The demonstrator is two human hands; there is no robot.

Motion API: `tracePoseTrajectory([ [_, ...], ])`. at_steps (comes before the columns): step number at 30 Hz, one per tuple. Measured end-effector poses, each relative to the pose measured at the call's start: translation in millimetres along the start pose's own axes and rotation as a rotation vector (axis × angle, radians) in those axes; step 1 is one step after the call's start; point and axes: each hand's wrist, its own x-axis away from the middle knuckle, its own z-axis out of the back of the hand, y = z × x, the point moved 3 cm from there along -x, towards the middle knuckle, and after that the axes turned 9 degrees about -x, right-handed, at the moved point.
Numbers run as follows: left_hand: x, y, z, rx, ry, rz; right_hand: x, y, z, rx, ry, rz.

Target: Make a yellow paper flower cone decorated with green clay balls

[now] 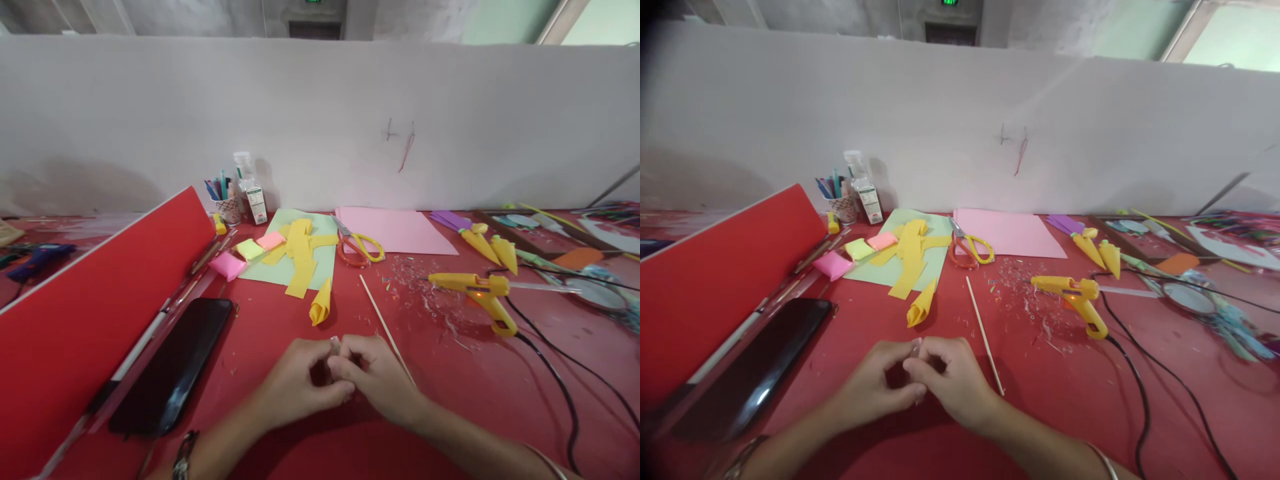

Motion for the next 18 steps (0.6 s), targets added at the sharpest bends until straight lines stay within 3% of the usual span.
tracePoseTrajectory([
  [5,-1.1,0.3,3.4,0.137,-0.124,0.037,1.7,0.2,-0.8,-0.023,-0.116,0.075],
  [8,-0.2,-2.3,3.1,0.158,-0.183,0.038,2.7,-0.6,0.5,0.097,-0.066,0.113],
  [12,0.7,-4.5,-1.4,0.243,-0.246,0.058,1.3,-1.3,1.3,0.09,-0.027,0.032],
  [18,-1.5,-4.2,0.5,0.27,-0.194,0.054,0.1,-3.0,4.2,0.149,-0.047,0.068],
])
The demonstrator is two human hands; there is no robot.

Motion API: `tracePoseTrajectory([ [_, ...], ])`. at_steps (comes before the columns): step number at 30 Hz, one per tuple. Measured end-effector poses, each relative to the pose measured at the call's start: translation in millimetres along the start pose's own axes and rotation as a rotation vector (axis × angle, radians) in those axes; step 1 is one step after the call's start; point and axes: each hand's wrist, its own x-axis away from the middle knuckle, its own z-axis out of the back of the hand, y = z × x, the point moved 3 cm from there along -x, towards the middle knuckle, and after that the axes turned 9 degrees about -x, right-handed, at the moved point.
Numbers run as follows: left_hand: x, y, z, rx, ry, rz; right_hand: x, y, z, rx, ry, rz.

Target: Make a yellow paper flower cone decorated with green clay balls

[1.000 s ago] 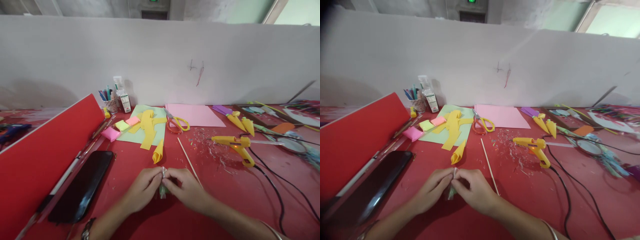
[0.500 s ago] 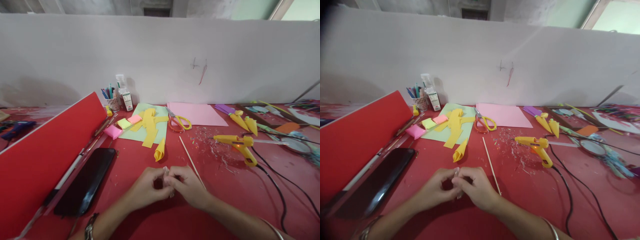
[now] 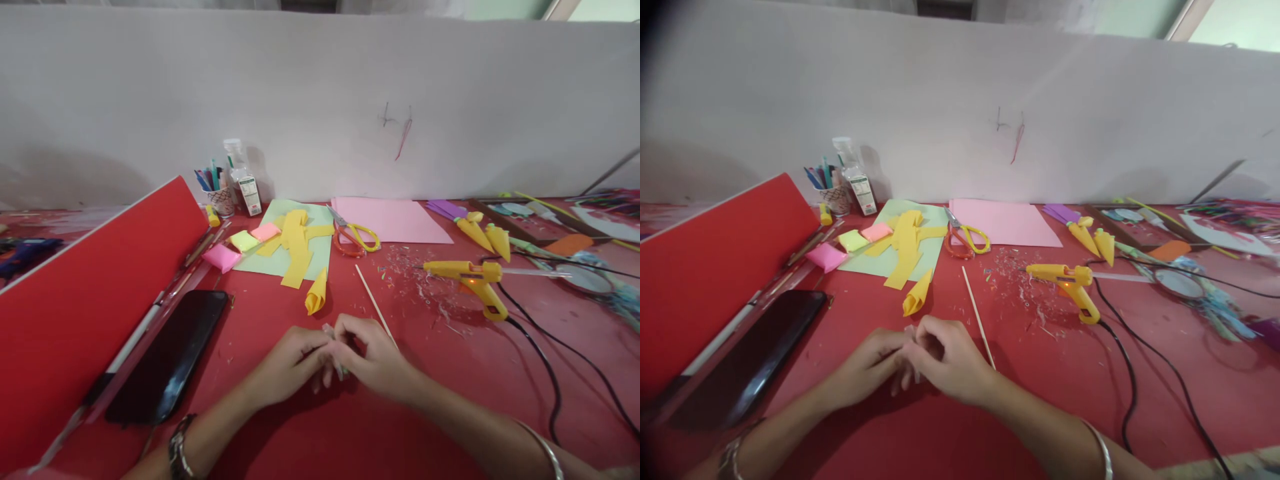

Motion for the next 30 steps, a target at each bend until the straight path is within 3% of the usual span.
tracePoseTrajectory([
  [4,1,-1,2.4,-0.026,-0.005,-0.04,0,2,0,0.133,-0.077,0.089],
  [8,2,-4,2.0,-0.034,-0.015,-0.07,1,2,-1,0.112,-0.177,0.098],
  [12,2,-2,3.3,-0.097,0.066,-0.037,1,-3,0,0.206,-0.078,0.101],
  [16,1,5,1.9,-0.13,0.056,-0.042,0,-4,0,0.219,0.022,0.09],
  [26,0,3,2.8,-0.143,0.007,-0.039,0,-1,0,0.314,-0.089,0.047],
  [30,1,2,0.1,-0.256,-0.004,0.012,-1,0,2,0.317,-0.142,0.066],
])
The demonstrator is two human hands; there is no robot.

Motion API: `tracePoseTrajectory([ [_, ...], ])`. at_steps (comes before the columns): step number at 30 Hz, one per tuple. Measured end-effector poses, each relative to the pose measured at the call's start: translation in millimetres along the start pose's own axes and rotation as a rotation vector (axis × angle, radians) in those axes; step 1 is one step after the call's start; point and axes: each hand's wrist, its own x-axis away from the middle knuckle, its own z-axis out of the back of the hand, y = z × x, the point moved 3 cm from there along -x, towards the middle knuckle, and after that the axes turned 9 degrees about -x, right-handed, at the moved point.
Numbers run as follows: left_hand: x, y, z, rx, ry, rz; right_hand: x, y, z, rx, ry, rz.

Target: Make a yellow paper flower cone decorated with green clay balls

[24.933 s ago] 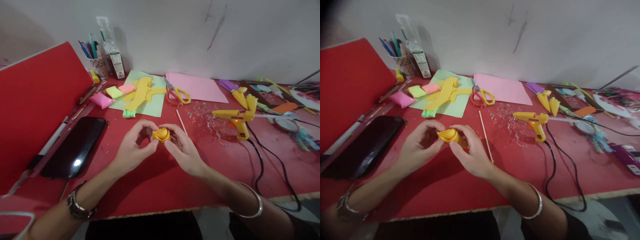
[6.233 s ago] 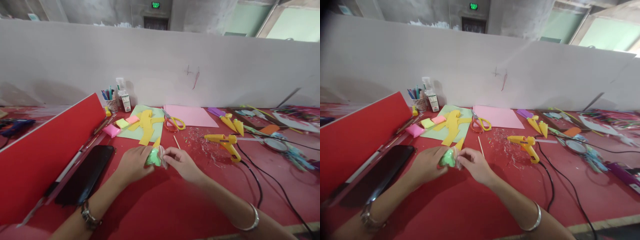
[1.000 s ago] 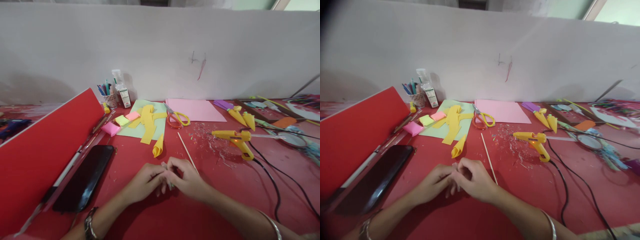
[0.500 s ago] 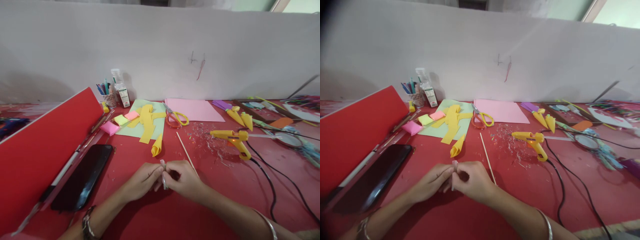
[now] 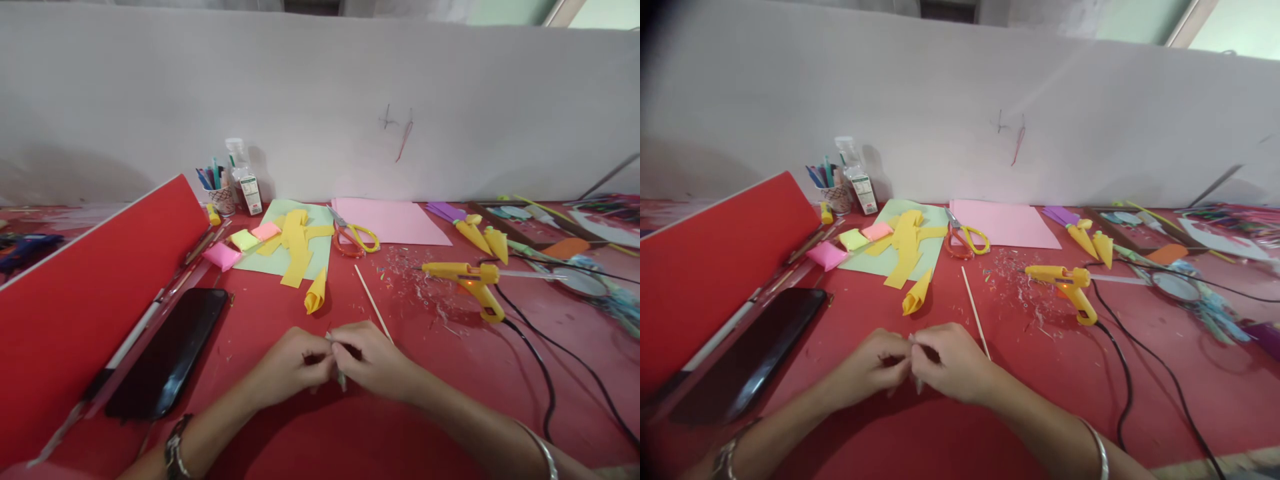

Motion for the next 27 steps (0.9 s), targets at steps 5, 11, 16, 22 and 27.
tracePoseTrajectory([
  [5,-2,2,0.1,-0.026,0.112,0.0,-3,3,0,-0.069,-0.026,0.011],
  [11,-4,4,1.8,0.283,0.074,0.037,0,0,-4,-0.413,0.019,-0.044],
  [16,-5,-1,-0.6,0.483,0.093,0.099,1,0,-9,-0.646,0.075,-0.101],
  [22,-5,-4,-2.7,0.481,0.107,0.124,-2,3,-12,-0.688,0.093,-0.131],
  [27,-2,4,4.0,0.184,0.128,0.07,-1,0,-10,-0.411,0.038,-0.05],
])
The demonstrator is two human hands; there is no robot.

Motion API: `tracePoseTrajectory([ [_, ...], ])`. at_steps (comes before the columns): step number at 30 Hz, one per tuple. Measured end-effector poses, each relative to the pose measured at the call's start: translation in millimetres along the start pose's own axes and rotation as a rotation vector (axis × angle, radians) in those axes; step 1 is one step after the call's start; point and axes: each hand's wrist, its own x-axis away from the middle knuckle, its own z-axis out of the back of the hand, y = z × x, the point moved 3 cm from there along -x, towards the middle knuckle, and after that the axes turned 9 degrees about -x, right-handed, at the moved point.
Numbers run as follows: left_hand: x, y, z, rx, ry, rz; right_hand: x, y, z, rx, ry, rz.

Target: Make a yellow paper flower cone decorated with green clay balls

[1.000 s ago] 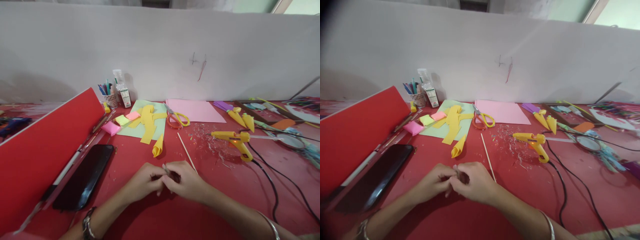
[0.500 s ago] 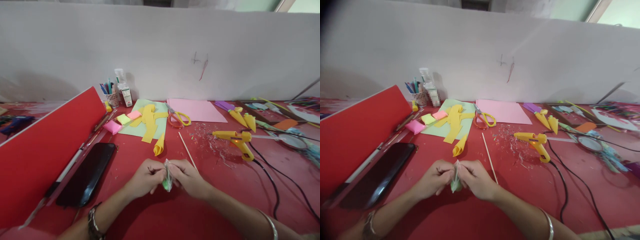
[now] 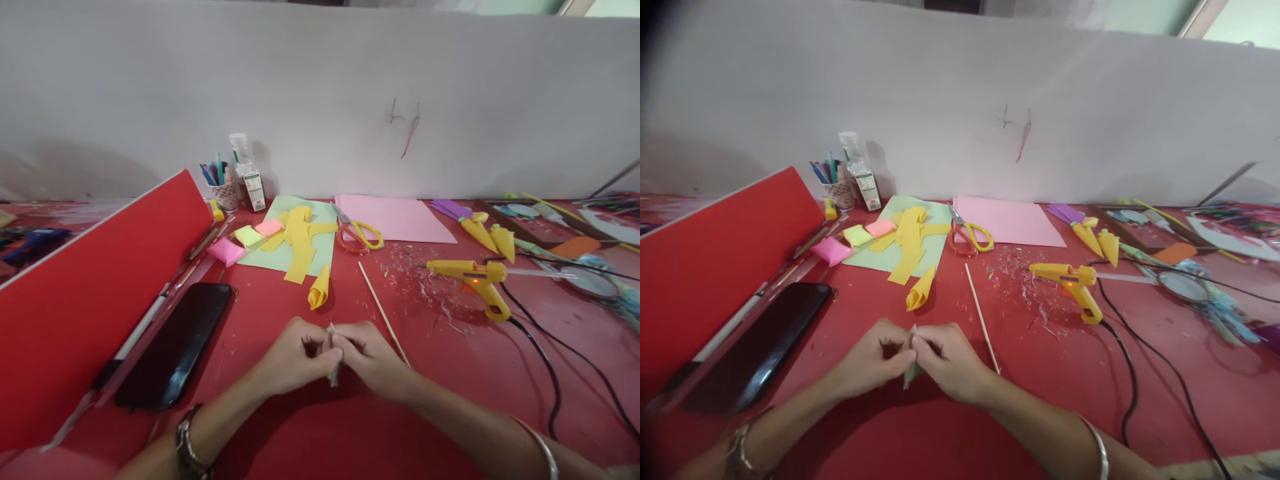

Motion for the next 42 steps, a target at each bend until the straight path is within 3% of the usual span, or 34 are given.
tracePoseTrajectory([
  [7,4,-1,0.0,-0.118,-0.082,0.123,-2,5,1,-0.14,-0.06,-0.126],
  [13,5,1,1.9,-0.277,-0.024,0.139,-2,6,1,-0.18,-0.11,-0.125],
  [18,4,0,2.7,-0.058,-0.167,0.15,-2,8,-2,-0.279,-0.121,-0.127],
  [23,5,1,-0.3,0.173,-0.224,0.069,-1,7,-2,-0.348,-0.083,-0.063],
  [29,3,-6,-8.7,0.345,-0.276,0.093,1,6,-3,-0.443,-0.068,-0.05],
  [34,2,-12,-5.6,0.474,-0.151,0.037,2,9,-5,-0.6,0.028,-0.052],
  [36,2,-12,-3.2,0.434,-0.105,0.02,2,8,-2,-0.561,0.01,-0.034],
  [39,1,-9,1.5,0.229,-0.008,-0.032,-1,3,4,-0.331,-0.032,0.023],
  [42,1,2,7.5,-0.132,0.193,-0.221,-2,-2,9,-0.099,0.045,0.05],
])
